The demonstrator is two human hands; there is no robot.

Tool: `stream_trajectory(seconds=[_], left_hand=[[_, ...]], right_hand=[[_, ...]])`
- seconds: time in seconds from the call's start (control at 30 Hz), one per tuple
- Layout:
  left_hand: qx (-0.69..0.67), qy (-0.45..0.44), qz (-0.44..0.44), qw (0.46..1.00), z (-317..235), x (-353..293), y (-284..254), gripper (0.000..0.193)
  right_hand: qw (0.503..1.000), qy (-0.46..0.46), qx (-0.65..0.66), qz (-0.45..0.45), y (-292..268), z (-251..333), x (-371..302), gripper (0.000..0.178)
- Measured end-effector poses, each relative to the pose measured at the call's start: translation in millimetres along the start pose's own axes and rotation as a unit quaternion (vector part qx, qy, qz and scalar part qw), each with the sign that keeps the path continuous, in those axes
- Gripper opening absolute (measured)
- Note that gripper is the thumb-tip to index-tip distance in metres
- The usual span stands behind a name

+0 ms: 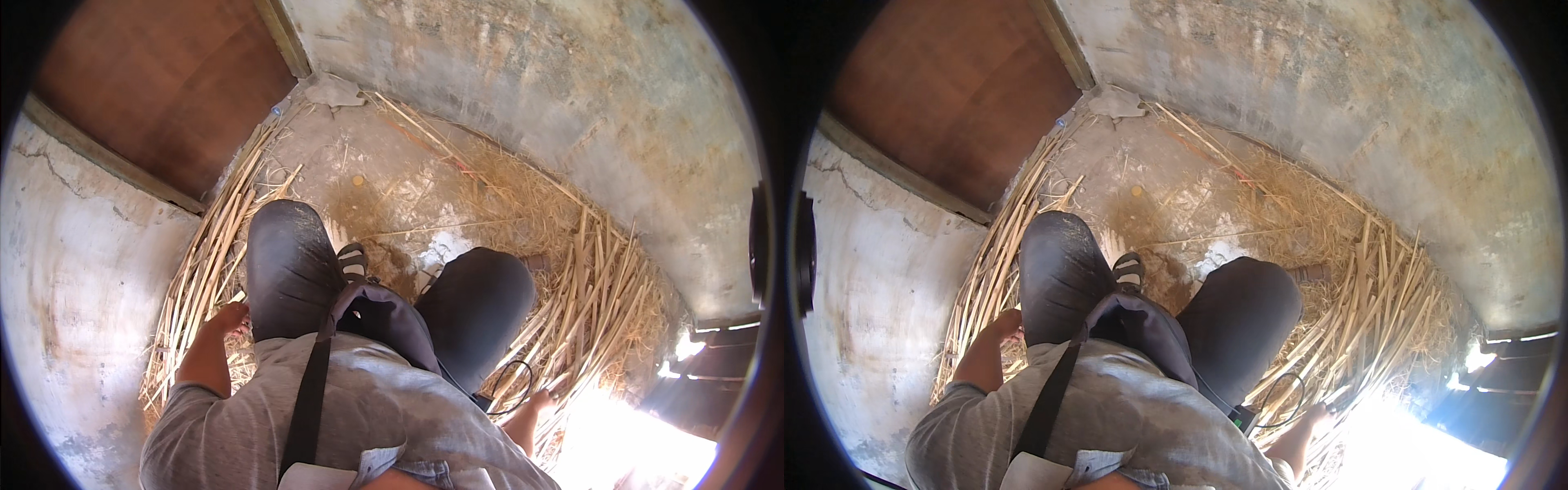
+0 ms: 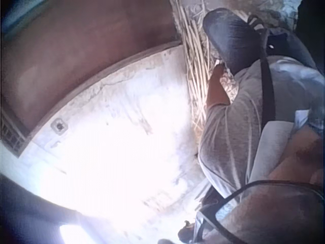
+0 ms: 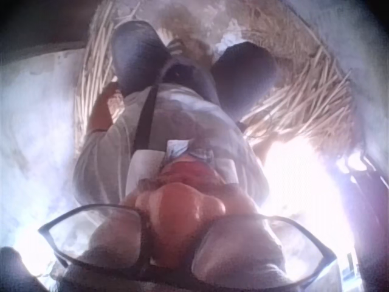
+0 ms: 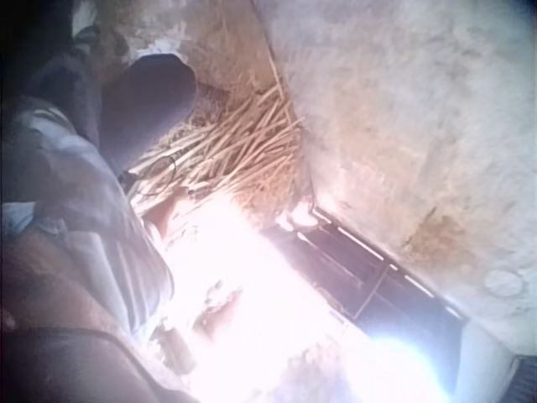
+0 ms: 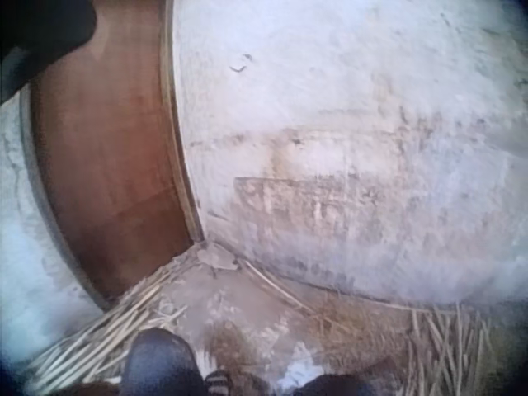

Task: The person sits on the floor and uses a knife to shave and smooth a long bamboo stick. They hold the stick against their leg and repeatedly scrape the blade along its length to remove the outer layer and refine the surface.

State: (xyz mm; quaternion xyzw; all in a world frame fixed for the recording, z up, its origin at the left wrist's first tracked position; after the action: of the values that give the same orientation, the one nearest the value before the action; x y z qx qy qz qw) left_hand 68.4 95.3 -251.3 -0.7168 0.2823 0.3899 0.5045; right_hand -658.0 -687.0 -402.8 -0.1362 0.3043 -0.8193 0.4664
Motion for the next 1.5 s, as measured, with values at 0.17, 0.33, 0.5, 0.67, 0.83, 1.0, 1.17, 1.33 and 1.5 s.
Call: stream_trajectory(seconds=[0.17,0.33,0.5,0.67,0.83,1.0,1.17,1.33,1.5], left_hand=[[-0.002,-0.058,-0.024,0.998,-11,-29,-3,0.036],[-0.028,-0.069,0.009,0.997,15,-19,16,0.039],[-0.063,-0.088,-0.008,0.994,54,-24,30,0.049],[-0.043,-0.117,0.039,0.991,73,-10,41,0.053],[-0.062,-0.083,0.018,0.994,54,-23,24,0.046],[-0.014,-0.053,0.035,0.998,9,-19,34,0.038],[-0.068,-0.069,0.030,0.995,18,-14,17,0.037],[-0.149,-0.008,-0.022,0.989,26,24,-32,0.039],[-0.182,0.106,-0.178,0.961,-42,22,-112,0.049]], right_hand=[[0.969,-0.060,-0.167,0.171,41,123,-122,0.025],[0.928,-0.119,-0.265,0.232,112,84,-121,0.064],[0.889,-0.140,-0.354,0.256,108,108,-165,0.060],[0.896,-0.181,-0.383,0.137,67,139,-180,0.052],[0.926,-0.086,-0.348,0.116,72,93,-147,0.056],[0.902,-0.176,-0.341,0.196,95,24,-93,0.047],[0.936,-0.150,-0.285,0.139,54,63,-128,0.032],[0.921,-0.168,-0.285,0.204,6,144,-153,0.029],[0.946,-0.244,-0.071,0.201,-49,195,-132,0.011]])
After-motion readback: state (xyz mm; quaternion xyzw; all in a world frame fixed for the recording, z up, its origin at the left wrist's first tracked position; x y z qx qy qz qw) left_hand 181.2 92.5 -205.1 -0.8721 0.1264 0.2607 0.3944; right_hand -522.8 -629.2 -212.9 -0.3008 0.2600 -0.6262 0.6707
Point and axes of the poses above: each hand's wrist, its own x-axis towards the middle knuckle, its own y-axis out of the palm, z = x × y, the point moved 9 cm from there along x, towards the middle knuckle, and after that the axes turned 10 degrees about x, right-handed, at the moved point
